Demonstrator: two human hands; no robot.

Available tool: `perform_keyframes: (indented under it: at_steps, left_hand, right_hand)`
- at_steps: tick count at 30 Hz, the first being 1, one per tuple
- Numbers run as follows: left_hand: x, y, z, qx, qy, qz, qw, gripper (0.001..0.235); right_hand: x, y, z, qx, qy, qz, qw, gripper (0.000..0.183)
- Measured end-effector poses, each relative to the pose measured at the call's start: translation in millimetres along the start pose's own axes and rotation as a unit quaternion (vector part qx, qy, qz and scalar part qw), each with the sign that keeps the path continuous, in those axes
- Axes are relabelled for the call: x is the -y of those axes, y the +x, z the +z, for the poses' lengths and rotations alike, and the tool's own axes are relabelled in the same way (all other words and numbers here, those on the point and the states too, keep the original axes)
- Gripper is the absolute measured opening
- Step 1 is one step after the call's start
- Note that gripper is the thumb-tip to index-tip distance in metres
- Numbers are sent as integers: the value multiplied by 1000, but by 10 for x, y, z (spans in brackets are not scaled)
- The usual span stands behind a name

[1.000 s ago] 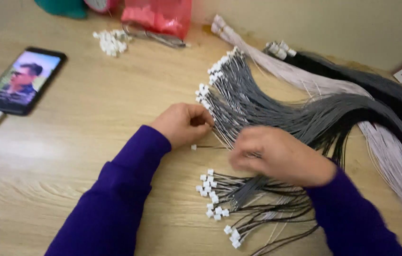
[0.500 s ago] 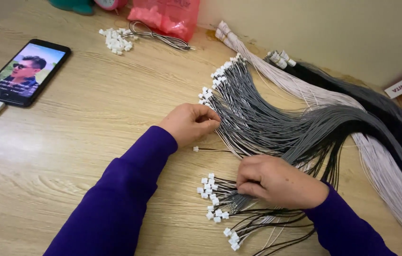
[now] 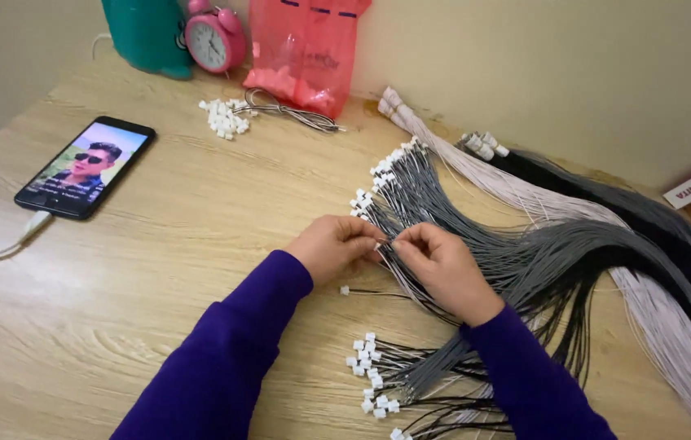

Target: The person assembles LED wire strands by inserting the wire ends into small white plastic connectors. The hands repeatedly pick up a wire and a connector, fit them together, and place the completed unit on the table. A smartphone playing a video is visible on the left side of the workspace.

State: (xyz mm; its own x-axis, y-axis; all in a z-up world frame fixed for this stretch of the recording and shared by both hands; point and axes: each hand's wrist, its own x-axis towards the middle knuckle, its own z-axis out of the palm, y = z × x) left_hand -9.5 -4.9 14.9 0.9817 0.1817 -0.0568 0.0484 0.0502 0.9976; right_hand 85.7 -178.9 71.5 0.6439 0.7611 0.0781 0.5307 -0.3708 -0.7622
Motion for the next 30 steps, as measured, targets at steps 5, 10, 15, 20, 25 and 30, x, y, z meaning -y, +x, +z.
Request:
perform_keyframes:
  at_steps: [5, 10, 15, 20, 25, 30]
  left_hand:
    - [115, 97, -6, 2, -20, 9, 1000, 19]
    - [50, 51, 9, 6, -30, 17, 999, 16]
    - [127, 103, 5, 3, -43, 39, 998, 17]
    - [125, 96, 7, 8, -40, 46, 998, 16]
    - [165, 116, -8, 6, -30, 59, 998, 17]
    - [259, 180, -18, -5, -17, 75, 997, 18]
  right_hand:
    - [56, -72, 46, -15, 1, 12, 1000, 13]
    - [-11, -56, 87, -29, 7, 1, 1000, 11]
    - [-60, -55, 122, -45, 7, -21, 999, 8]
    - [-49, -69, 132, -60, -8, -21, 998, 8]
    - [61, -114, 141, -62, -27, -25, 997, 9]
    - [172, -148, 119, -63, -20, -47, 997, 12]
